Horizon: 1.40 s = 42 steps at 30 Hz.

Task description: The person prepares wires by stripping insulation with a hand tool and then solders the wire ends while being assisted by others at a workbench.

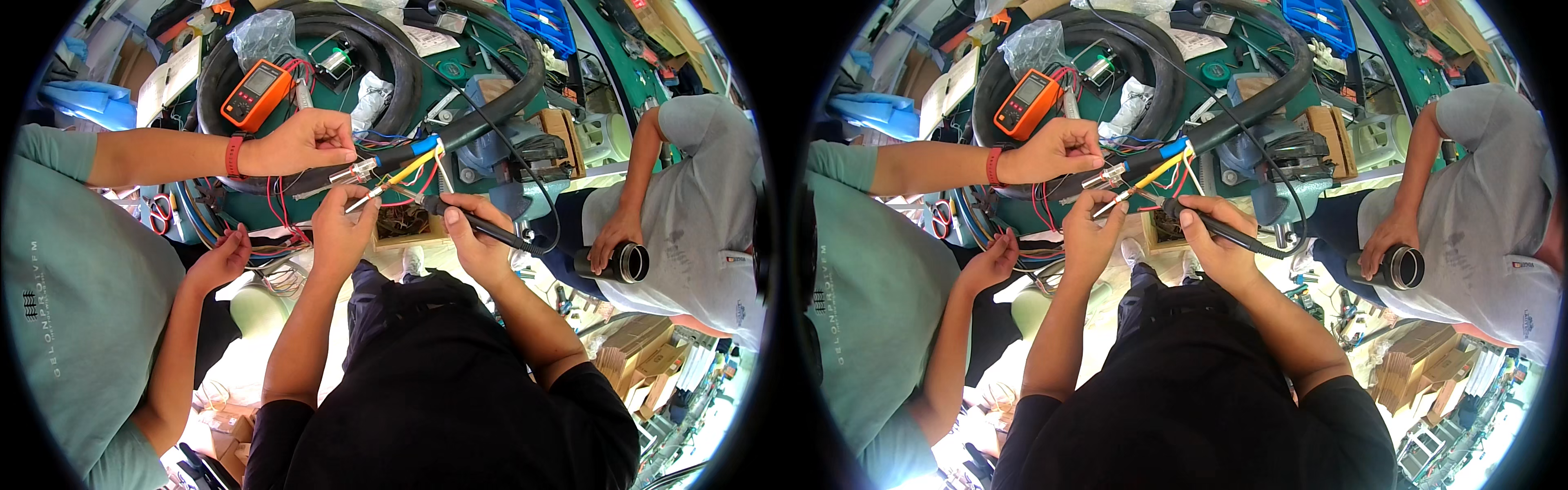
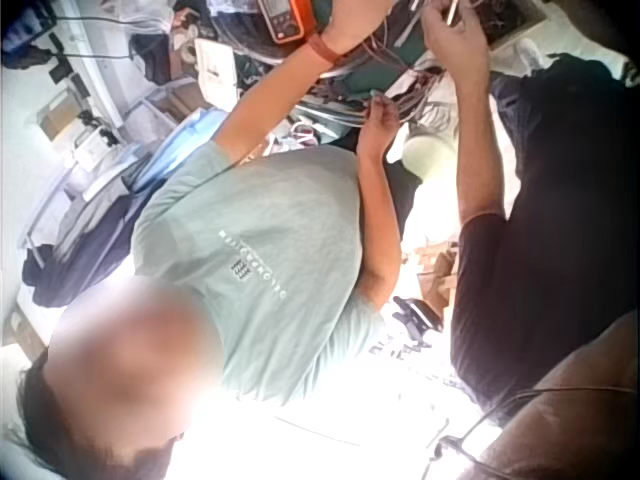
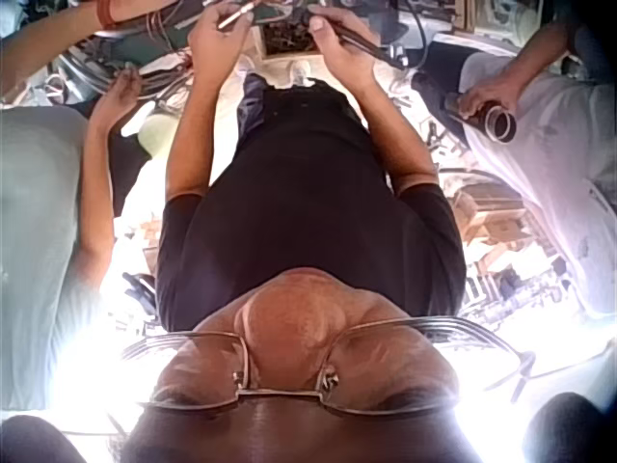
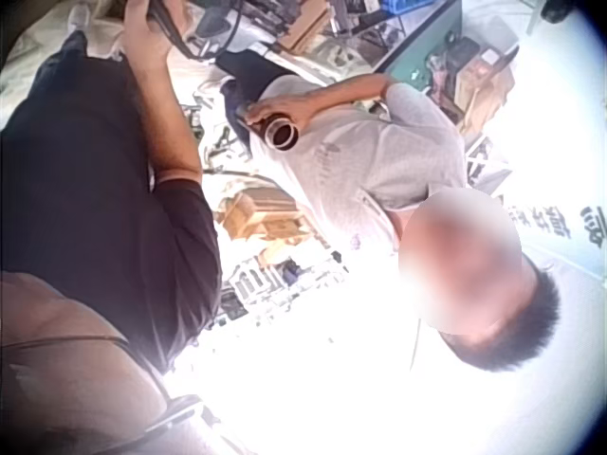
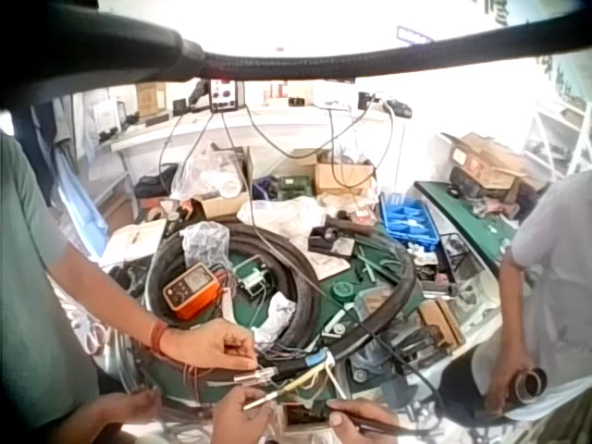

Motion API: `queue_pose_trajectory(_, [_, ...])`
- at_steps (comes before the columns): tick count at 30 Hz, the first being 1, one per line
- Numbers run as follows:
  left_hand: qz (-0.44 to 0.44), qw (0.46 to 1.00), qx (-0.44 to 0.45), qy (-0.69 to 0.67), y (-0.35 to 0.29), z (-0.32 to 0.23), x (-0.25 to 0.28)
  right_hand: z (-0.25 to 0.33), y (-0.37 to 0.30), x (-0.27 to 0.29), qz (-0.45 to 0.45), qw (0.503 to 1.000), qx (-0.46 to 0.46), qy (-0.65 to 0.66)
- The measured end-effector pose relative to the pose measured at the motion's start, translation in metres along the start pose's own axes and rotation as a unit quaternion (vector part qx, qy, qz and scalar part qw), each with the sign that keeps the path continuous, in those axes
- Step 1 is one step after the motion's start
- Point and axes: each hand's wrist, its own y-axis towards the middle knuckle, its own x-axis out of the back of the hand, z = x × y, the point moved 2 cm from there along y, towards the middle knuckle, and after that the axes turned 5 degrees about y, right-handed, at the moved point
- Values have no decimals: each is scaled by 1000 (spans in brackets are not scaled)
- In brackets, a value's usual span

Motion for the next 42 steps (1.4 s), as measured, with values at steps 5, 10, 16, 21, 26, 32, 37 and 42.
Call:
queue_pose_trajectory(5, [-6,999,-25,20,2,-1,0,-1,0,1,1,1000,-1,6])
queue_pose_trajectory(10, [-6,999,-29,20,3,-2,-1,-1,1,1,4,1000,4,1])
queue_pose_trajectory(16, [-1,1000,-13,25,2,-1,0,2,1,1,9,1000,16,-22])
queue_pose_trajectory(21, [-4,1000,-11,16,2,0,0,6,2,2,48,992,86,-75])
queue_pose_trajectory(26, [3,1000,-10,25,2,-1,1,7,2,2,45,993,83,-73])
queue_pose_trajectory(32, [8,1000,6,13,2,-1,0,9,2,1,42,993,85,-74])
queue_pose_trajectory(37, [11,1000,12,9,1,0,1,7,3,1,47,992,93,-74])
queue_pose_trajectory(42, [12,1000,21,3,1,0,1,5,3,1,33,992,100,-71])
